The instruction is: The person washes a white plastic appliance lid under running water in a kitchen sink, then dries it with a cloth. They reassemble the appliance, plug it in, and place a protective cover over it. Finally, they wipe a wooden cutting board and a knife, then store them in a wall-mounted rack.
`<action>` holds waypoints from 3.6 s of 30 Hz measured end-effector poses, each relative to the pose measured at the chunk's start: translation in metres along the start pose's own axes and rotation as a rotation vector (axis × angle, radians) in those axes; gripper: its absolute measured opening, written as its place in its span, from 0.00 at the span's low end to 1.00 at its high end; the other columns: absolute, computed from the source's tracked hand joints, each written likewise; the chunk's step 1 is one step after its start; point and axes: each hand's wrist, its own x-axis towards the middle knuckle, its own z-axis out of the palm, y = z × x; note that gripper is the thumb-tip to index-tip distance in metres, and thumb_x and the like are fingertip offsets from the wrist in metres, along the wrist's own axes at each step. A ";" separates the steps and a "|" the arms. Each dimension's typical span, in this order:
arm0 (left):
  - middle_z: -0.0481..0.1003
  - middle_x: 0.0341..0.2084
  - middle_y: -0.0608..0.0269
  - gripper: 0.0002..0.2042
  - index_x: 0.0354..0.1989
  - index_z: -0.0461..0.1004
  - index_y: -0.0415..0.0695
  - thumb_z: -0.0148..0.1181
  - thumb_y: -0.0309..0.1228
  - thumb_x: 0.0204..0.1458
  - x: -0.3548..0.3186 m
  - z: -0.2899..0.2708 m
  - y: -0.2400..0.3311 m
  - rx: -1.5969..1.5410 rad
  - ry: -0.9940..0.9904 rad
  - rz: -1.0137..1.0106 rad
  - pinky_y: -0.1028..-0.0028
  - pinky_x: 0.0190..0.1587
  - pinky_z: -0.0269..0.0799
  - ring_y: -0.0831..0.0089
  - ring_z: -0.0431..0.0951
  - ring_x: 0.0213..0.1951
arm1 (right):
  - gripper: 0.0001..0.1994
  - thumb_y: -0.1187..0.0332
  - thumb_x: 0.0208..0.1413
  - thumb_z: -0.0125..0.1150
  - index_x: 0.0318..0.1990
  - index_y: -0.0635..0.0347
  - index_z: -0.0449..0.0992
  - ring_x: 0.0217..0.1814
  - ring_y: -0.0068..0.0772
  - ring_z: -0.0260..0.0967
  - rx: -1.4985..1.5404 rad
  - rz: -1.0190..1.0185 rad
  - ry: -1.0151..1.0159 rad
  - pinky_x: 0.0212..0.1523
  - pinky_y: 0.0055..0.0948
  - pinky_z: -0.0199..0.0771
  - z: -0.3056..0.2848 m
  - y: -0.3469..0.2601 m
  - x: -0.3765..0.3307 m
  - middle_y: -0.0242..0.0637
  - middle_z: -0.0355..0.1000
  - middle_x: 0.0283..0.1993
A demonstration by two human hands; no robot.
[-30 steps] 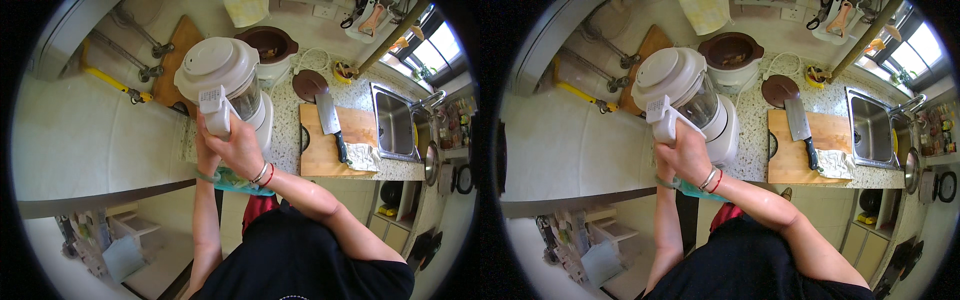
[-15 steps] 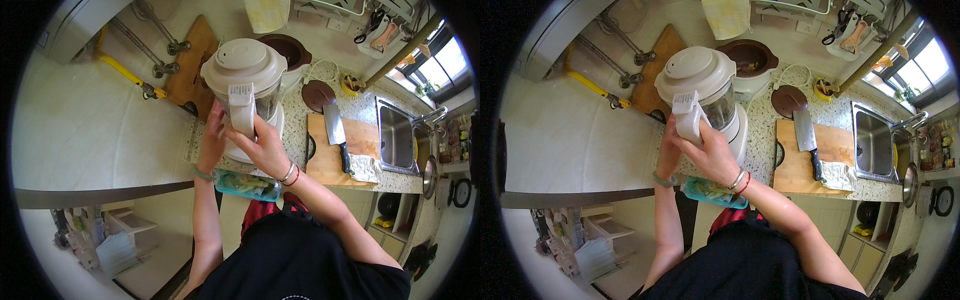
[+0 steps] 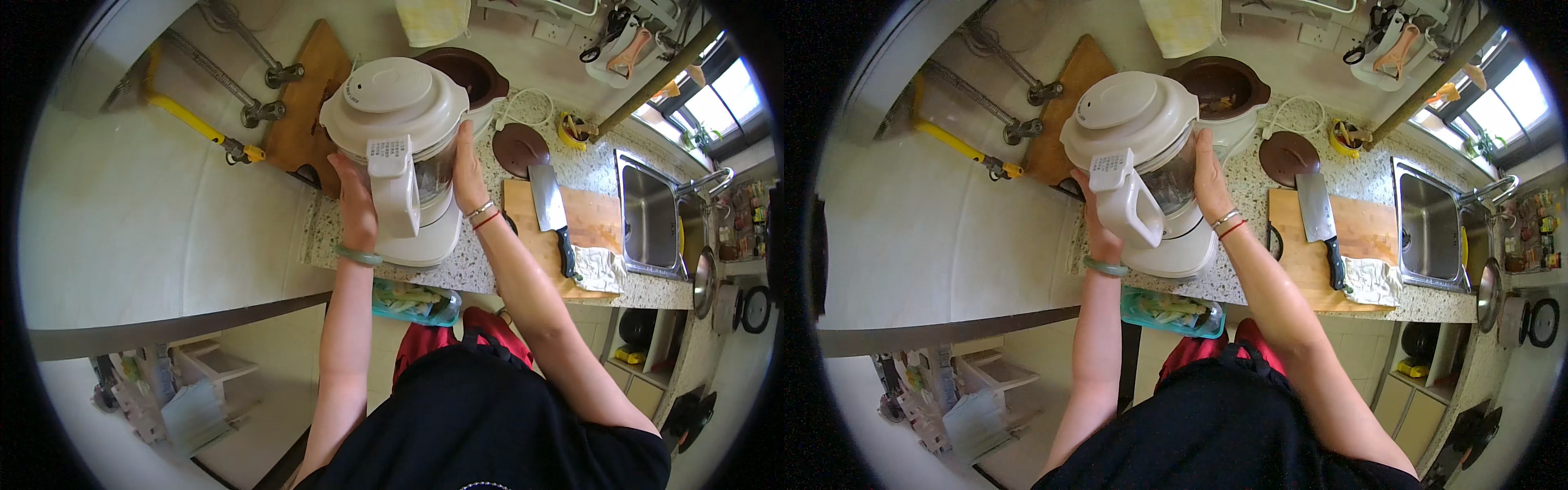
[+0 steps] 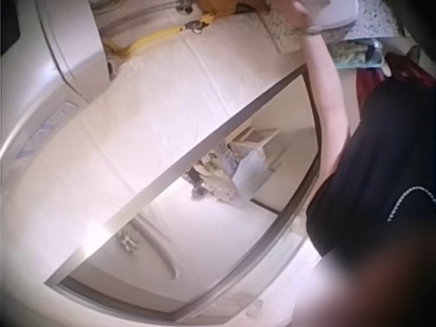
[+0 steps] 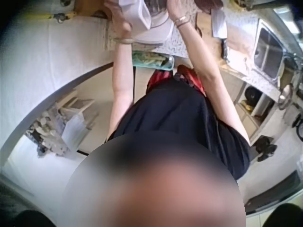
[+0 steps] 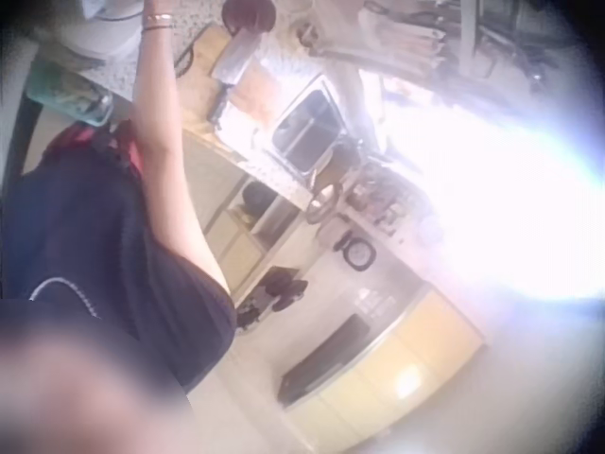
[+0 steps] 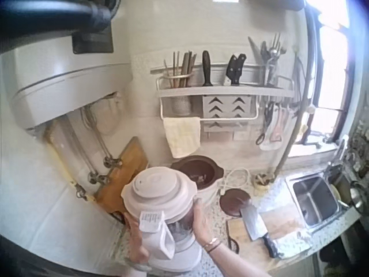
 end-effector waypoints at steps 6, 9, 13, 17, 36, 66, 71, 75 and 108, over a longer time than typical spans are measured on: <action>0.56 0.67 0.61 0.41 0.74 0.27 0.50 0.51 0.42 0.63 0.002 -0.001 -0.006 0.252 0.039 0.020 0.67 0.67 0.54 0.69 0.62 0.64 | 0.37 0.43 0.70 0.24 0.66 0.73 0.58 0.71 0.34 0.52 0.151 -0.068 0.005 0.71 0.27 0.45 0.005 0.003 -0.008 0.45 0.60 0.67; 0.59 0.65 0.60 0.43 0.74 0.34 0.49 0.58 0.41 0.58 0.002 -0.007 -0.021 -0.298 0.117 -0.109 0.65 0.68 0.54 0.68 0.63 0.63 | 0.36 0.45 0.70 0.25 0.66 0.73 0.57 0.69 0.32 0.53 0.179 -0.093 0.027 0.70 0.27 0.46 0.007 0.009 -0.012 0.44 0.60 0.67; 0.71 0.53 0.58 0.35 0.63 0.59 0.47 0.66 0.37 0.44 -0.004 -0.035 -0.028 0.673 -0.109 0.349 0.62 0.65 0.60 0.60 0.71 0.55 | 0.34 0.47 0.71 0.27 0.66 0.73 0.56 0.69 0.32 0.53 0.275 -0.108 0.077 0.70 0.29 0.48 0.006 0.011 -0.018 0.44 0.60 0.67; 0.76 0.45 0.58 0.29 0.51 0.74 0.43 0.71 0.34 0.35 -0.022 -0.096 -0.072 1.329 -0.093 0.698 0.62 0.61 0.66 0.57 0.76 0.49 | 0.32 0.50 0.71 0.30 0.67 0.72 0.54 0.71 0.37 0.52 0.203 -0.235 0.057 0.71 0.32 0.47 0.011 0.033 -0.025 0.46 0.58 0.68; 0.55 0.67 0.66 0.31 0.73 0.46 0.48 0.21 0.53 0.68 -0.049 0.009 -0.001 -0.132 0.218 0.007 0.65 0.71 0.40 0.72 0.53 0.68 | 0.32 0.48 0.71 0.27 0.69 0.67 0.54 0.75 0.38 0.46 0.183 -0.242 0.044 0.73 0.34 0.40 -0.015 0.047 -0.029 0.46 0.54 0.72; 0.61 0.61 0.50 0.28 0.64 0.56 0.33 0.51 0.40 0.61 -0.088 0.028 -0.042 0.607 0.642 0.392 0.56 0.65 0.59 0.59 0.64 0.61 | 0.29 0.52 0.70 0.34 0.69 0.65 0.54 0.75 0.37 0.48 0.007 -0.192 -0.321 0.72 0.32 0.44 -0.041 0.040 -0.010 0.44 0.55 0.72; 0.53 0.67 0.44 0.30 0.69 0.46 0.37 0.43 0.40 0.64 -0.066 0.074 0.001 0.830 0.769 0.608 0.53 0.68 0.51 0.55 0.56 0.67 | 0.30 0.49 0.70 0.34 0.65 0.68 0.62 0.67 0.38 0.61 0.213 -0.105 -0.374 0.68 0.36 0.55 -0.088 0.042 0.020 0.46 0.66 0.64; 0.48 0.68 0.36 0.30 0.70 0.45 0.39 0.39 0.35 0.59 -0.095 0.106 0.014 1.039 0.744 0.755 0.50 0.67 0.49 0.48 0.52 0.68 | 0.21 0.55 0.68 0.45 0.55 0.64 0.70 0.48 0.30 0.73 0.394 0.151 0.126 0.51 0.29 0.72 -0.155 0.082 0.072 0.41 0.75 0.49; 0.78 0.46 0.62 0.19 0.57 0.70 0.42 0.46 0.42 0.67 0.008 0.196 -0.105 0.270 0.047 -0.354 0.76 0.51 0.68 0.76 0.76 0.46 | 0.06 0.74 0.64 0.50 0.42 0.63 0.73 0.35 0.23 0.66 -0.180 -0.131 0.014 0.36 0.24 0.66 -0.195 0.027 0.032 0.33 0.69 0.34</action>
